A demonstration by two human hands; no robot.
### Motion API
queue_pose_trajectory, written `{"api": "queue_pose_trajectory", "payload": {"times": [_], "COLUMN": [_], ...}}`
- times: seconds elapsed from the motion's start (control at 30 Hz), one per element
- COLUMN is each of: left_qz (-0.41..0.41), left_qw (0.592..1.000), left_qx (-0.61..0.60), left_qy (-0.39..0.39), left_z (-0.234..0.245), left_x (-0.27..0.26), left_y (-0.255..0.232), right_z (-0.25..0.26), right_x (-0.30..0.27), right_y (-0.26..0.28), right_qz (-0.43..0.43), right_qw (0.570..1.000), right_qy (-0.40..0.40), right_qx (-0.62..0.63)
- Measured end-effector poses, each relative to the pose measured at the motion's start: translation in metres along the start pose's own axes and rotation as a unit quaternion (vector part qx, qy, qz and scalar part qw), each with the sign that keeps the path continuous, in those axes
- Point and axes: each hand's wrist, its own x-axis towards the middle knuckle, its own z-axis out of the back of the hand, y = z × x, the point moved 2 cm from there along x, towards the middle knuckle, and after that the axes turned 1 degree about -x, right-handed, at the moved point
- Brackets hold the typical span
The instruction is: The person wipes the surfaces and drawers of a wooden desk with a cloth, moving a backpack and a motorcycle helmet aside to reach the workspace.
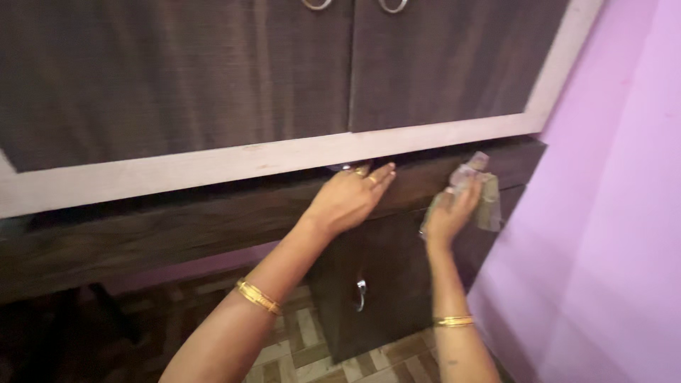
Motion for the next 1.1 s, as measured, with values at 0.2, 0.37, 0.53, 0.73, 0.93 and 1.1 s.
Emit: {"api": "queue_pose_trajectory", "payload": {"times": [0.2, 0.37, 0.53, 0.73, 0.93, 1.1], "left_qz": [-0.005, 0.012, 0.024, 0.046, 0.084, 0.083], "left_qw": [0.979, 0.974, 0.971, 0.965, 0.958, 0.954], "left_qx": [0.167, 0.199, 0.212, 0.223, 0.254, 0.267], "left_qy": [-0.114, -0.110, -0.105, -0.132, -0.107, -0.107], "left_z": [-0.015, -0.030, -0.032, -0.032, -0.043, -0.047], "left_x": [-0.010, -0.012, -0.014, -0.010, -0.004, -0.005], "left_y": [-0.024, -0.024, -0.027, -0.035, -0.037, -0.038], "right_z": [-0.020, -0.025, 0.002, -0.016, 0.002, 0.023], "right_x": [-0.056, -0.017, 0.052, -0.002, -0.035, 0.021], "right_y": [0.050, -0.036, -0.150, -0.078, -0.016, -0.156], "right_qz": [0.222, 0.204, -0.027, -0.027, 0.136, -0.026], "right_qw": [0.966, 0.976, 0.997, 0.995, 0.967, 0.994], "right_qy": [0.132, 0.074, -0.002, 0.026, 0.188, 0.101], "right_qx": [-0.003, -0.003, -0.077, -0.087, -0.105, -0.017]}}
